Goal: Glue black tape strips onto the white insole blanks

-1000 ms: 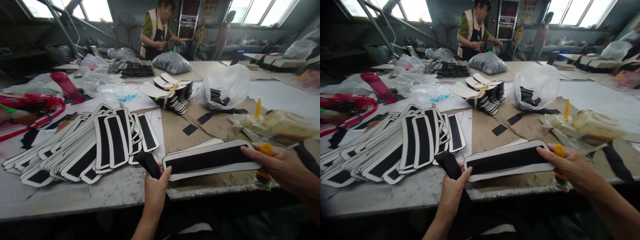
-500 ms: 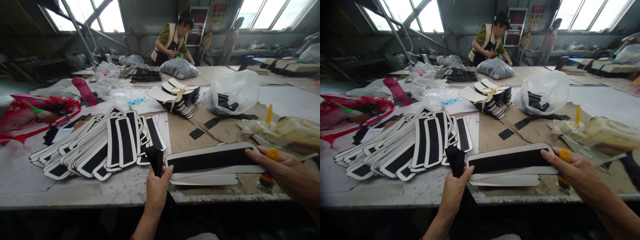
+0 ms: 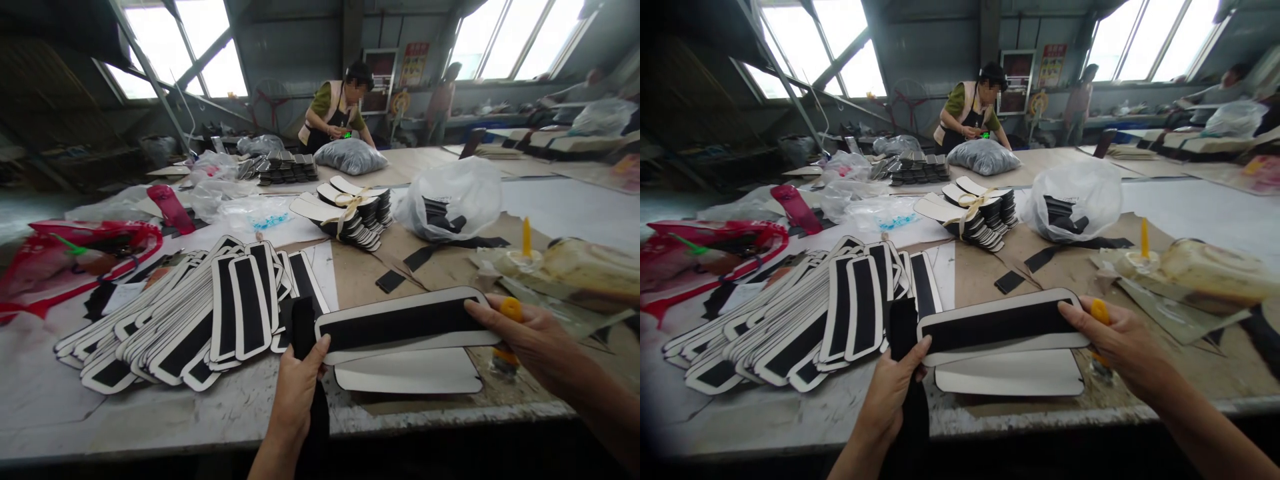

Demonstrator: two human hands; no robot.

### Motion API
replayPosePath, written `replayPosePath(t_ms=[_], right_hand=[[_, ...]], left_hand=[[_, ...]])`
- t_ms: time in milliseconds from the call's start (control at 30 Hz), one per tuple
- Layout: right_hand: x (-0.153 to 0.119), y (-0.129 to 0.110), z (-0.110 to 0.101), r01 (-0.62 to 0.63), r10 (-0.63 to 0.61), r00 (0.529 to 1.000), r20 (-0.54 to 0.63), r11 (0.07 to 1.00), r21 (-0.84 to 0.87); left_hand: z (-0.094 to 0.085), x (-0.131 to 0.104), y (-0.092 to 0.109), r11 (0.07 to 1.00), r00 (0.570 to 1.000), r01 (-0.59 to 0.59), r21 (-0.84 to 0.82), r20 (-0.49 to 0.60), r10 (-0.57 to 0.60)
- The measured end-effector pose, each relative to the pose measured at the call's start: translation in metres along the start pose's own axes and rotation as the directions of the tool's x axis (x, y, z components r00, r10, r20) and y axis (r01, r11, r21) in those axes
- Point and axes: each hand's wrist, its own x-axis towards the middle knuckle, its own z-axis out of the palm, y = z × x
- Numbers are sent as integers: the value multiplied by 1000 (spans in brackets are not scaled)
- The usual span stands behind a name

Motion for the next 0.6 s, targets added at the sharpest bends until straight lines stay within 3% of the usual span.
replayPosePath(t_ms=[400, 600], right_hand=[[-1, -3, 5, 87, -85, 991, 107, 996, -16], [-2, 3, 3, 91, -87, 993, 85, 994, -55]], left_hand=[[-2, -5, 7, 998, 998, -62, 8, -27, 62], [2, -10, 11, 998, 998, -62, 8, -27, 62]])
